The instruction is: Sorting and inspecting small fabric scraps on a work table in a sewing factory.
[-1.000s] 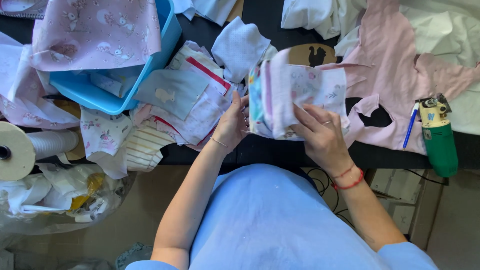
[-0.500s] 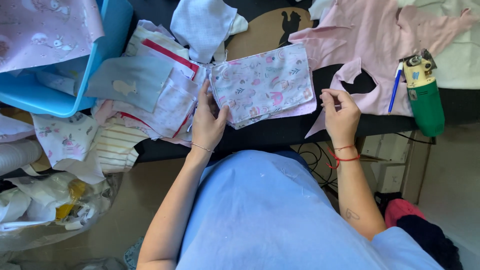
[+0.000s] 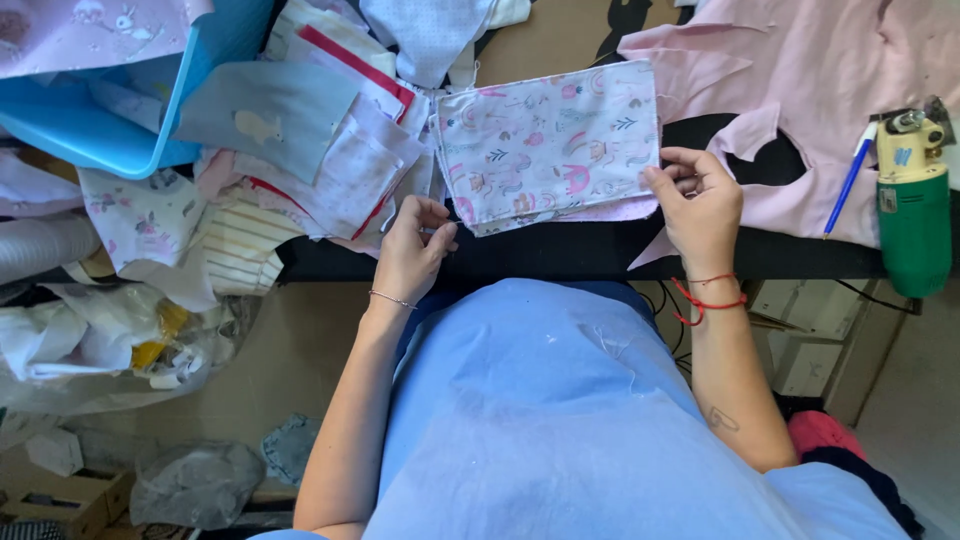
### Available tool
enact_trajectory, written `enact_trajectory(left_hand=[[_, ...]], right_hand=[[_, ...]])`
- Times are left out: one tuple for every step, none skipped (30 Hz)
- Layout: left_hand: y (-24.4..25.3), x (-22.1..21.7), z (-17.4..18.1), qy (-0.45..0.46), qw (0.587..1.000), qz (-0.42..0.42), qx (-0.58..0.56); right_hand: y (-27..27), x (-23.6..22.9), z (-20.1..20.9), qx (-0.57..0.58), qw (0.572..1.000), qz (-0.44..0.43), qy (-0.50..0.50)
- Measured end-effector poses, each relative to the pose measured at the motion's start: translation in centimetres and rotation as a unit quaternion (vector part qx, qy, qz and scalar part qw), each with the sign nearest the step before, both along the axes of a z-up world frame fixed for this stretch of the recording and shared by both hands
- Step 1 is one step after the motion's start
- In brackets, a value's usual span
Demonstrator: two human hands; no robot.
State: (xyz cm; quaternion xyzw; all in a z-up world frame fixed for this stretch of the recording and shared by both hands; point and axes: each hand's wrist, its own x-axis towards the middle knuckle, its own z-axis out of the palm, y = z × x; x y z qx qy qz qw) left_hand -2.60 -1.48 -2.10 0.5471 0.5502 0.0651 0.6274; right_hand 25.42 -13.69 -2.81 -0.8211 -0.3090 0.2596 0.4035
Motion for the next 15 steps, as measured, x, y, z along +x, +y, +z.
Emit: enact_trajectory(left_hand=[[-0.2, -0.1, 0.0, 0.004, 1.000, 0.005, -0.002], [-0.5, -0.2, 0.1, -0.004, 1.000, 0.019, 0.001], [-0.7, -0.3, 0.2, -0.012, 0.999, 0.032, 0.004], [-0.7, -0.3, 0.7, -0.008, 0.999, 0.037, 0.003], [-0.7, 0.0, 1.2, -0.009, 0.998, 0.062, 0.001], [-0.7, 0.4, 1.7, -0.010, 0.996, 0.086, -0.001], [-0.8, 0.6, 1.8, -0.010, 0.996, 0.088, -0.002], [-0.8, 0.9, 1.8, 0.016, 0.997, 0.073, 0.013], [-0.6, 1.4, 1.8, 0.039, 0.997, 0.055, 0.029], [-0.5, 1.4, 1.7, 0.036, 0.997, 0.054, 0.030], [-0.6, 1.6, 1.6, 0.065, 0.997, 0.027, 0.042], [-0.6, 1.8, 1.4, 0.093, 0.994, -0.001, 0.055], [-0.7, 1.8, 1.5, 0.089, 0.995, -0.005, 0.052], [-0.8, 1.8, 1.6, 0.088, 0.995, 0.004, 0.049], [-0.7, 1.7, 1.7, 0.087, 0.995, 0.014, 0.048]], right_hand=[[0.0, 0.1, 0.2, -0.002, 1.000, 0.005, 0.004], [0.0, 0.2, 0.5, -0.002, 1.000, 0.013, 0.004], [0.1, 0.3, 0.7, -0.001, 1.000, 0.021, 0.003], [0.2, 0.2, 0.7, -0.003, 1.000, 0.026, 0.007], [0.2, 0.4, 0.7, -0.004, 1.000, 0.028, 0.013], [0.3, 0.6, 0.8, -0.005, 0.999, 0.031, 0.019], [0.3, 0.6, 0.8, -0.005, 0.999, 0.033, 0.019], [0.3, 0.6, 0.8, -0.009, 0.999, 0.033, 0.030], [0.3, 0.8, 0.8, -0.011, 0.999, 0.029, 0.037], [0.6, 0.7, 0.8, -0.010, 0.999, 0.028, 0.035], [0.6, 0.7, 0.9, -0.008, 0.998, 0.021, 0.058], [0.5, 0.8, 1.0, -0.007, 0.997, 0.013, 0.081], [0.4, 0.7, 1.1, -0.010, 0.997, 0.008, 0.078], [0.3, 0.7, 1.2, -0.007, 0.995, 0.001, 0.098], [0.3, 0.6, 1.3, -0.002, 0.993, -0.005, 0.118]])
